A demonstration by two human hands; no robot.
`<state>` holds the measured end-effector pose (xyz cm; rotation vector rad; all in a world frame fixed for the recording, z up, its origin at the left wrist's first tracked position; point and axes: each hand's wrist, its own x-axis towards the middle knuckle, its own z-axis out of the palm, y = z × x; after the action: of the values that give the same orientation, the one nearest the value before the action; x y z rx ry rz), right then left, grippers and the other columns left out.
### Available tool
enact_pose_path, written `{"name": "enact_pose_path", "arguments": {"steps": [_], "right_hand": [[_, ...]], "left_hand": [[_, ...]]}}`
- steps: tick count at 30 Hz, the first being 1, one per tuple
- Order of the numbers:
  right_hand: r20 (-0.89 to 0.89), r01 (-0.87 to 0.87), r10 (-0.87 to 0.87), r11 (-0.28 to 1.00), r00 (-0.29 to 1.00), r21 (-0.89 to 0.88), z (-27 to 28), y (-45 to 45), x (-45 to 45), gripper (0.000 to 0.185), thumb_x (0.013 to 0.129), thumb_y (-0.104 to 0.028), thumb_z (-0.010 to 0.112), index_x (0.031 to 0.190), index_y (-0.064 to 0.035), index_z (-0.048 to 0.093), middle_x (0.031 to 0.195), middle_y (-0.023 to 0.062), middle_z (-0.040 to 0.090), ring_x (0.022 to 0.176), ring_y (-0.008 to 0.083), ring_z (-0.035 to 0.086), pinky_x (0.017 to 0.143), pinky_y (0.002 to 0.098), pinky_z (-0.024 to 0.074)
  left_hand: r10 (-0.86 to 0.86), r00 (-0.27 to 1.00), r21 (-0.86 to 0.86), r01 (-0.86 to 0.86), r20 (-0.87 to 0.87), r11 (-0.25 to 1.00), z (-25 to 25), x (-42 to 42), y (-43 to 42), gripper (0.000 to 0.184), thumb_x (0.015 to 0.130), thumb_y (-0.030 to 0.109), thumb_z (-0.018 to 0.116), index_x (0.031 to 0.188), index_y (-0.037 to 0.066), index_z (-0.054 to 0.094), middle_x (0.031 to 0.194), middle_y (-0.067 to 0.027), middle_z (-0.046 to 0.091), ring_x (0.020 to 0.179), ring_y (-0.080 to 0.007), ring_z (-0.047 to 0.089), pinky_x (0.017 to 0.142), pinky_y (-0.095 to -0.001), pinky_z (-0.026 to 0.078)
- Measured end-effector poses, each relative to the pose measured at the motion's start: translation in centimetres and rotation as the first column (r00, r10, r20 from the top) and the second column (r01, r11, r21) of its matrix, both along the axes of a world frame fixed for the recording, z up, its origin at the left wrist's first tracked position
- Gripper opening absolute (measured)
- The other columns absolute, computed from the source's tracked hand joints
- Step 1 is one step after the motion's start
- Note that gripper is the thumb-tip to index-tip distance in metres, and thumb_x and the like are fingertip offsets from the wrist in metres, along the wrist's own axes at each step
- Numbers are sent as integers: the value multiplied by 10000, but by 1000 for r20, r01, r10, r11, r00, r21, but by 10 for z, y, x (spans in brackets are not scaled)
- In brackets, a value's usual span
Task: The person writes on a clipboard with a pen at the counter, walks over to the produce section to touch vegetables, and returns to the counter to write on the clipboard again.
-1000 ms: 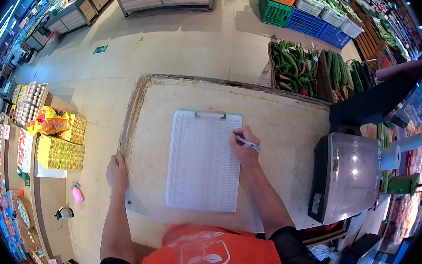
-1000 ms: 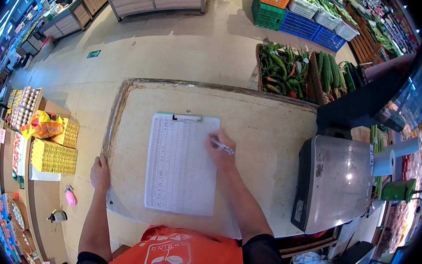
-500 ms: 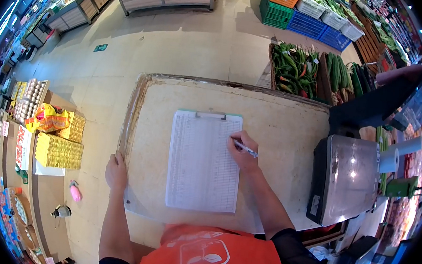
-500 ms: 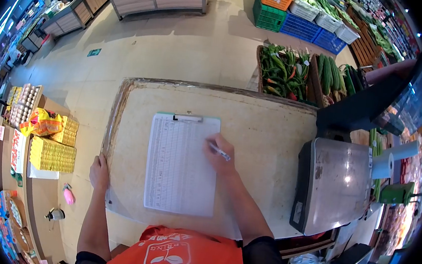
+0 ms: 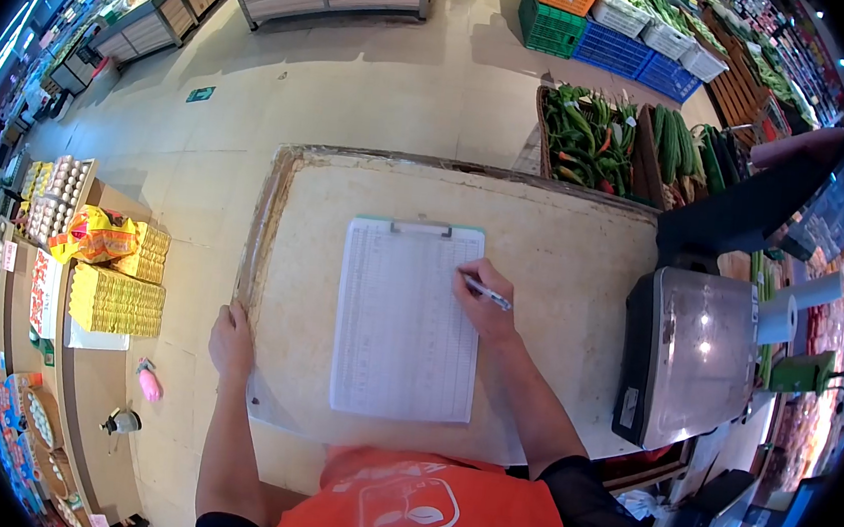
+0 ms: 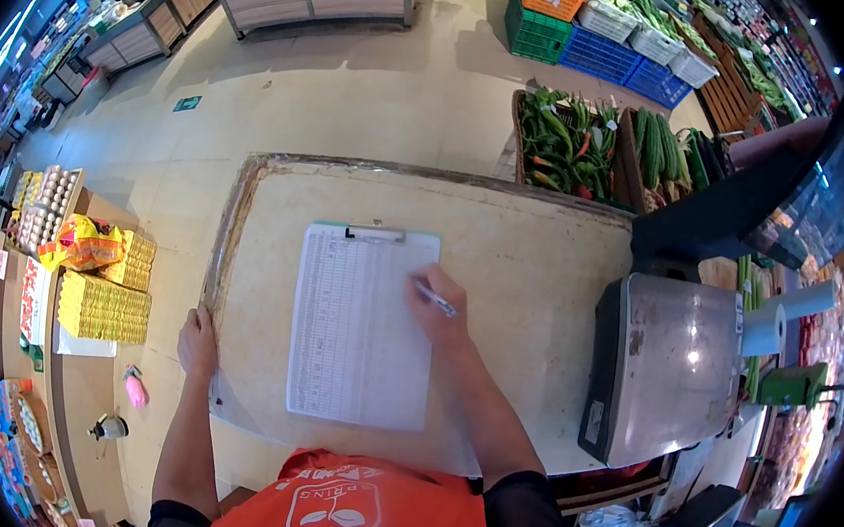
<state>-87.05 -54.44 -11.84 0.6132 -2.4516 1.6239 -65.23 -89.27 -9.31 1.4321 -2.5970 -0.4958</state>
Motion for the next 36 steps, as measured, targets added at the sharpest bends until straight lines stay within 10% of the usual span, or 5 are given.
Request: {"name": "enact_pose_path", "arguments": {"steps": [26,29,36], "right_hand": [[49,3,-2,1000,999,-5,-1,3,10,106,875,-46,726,932,-3,648,755,42,666,648,63,587,594,234,494],[113,14,-16,1000,993,22,3,4,11,124,831,-66,753,909,-42,659,812,144,713,753,237,731,673,320,571],[75,-3,1,1000,997,20,1,4,10,131,824,-64,752,919,-45,664,816,147,714,757,245,731,676,331,573]], "left_hand": [[4,1000,-1,-4,4,1000,2,-1,0,507,1049,449,377,907,18,603,879,-239,667,845,-442,626,731,-536,462],[11,1000,9,-12,16,1000,2,-1,0,508,1049,449,376,913,17,605,893,-241,669,853,-441,627,736,-535,462],[12,1000,14,-12,16,1000,1,-1,-1,510,1046,450,373,926,14,609,909,-247,672,870,-444,629,748,-534,465]]}}
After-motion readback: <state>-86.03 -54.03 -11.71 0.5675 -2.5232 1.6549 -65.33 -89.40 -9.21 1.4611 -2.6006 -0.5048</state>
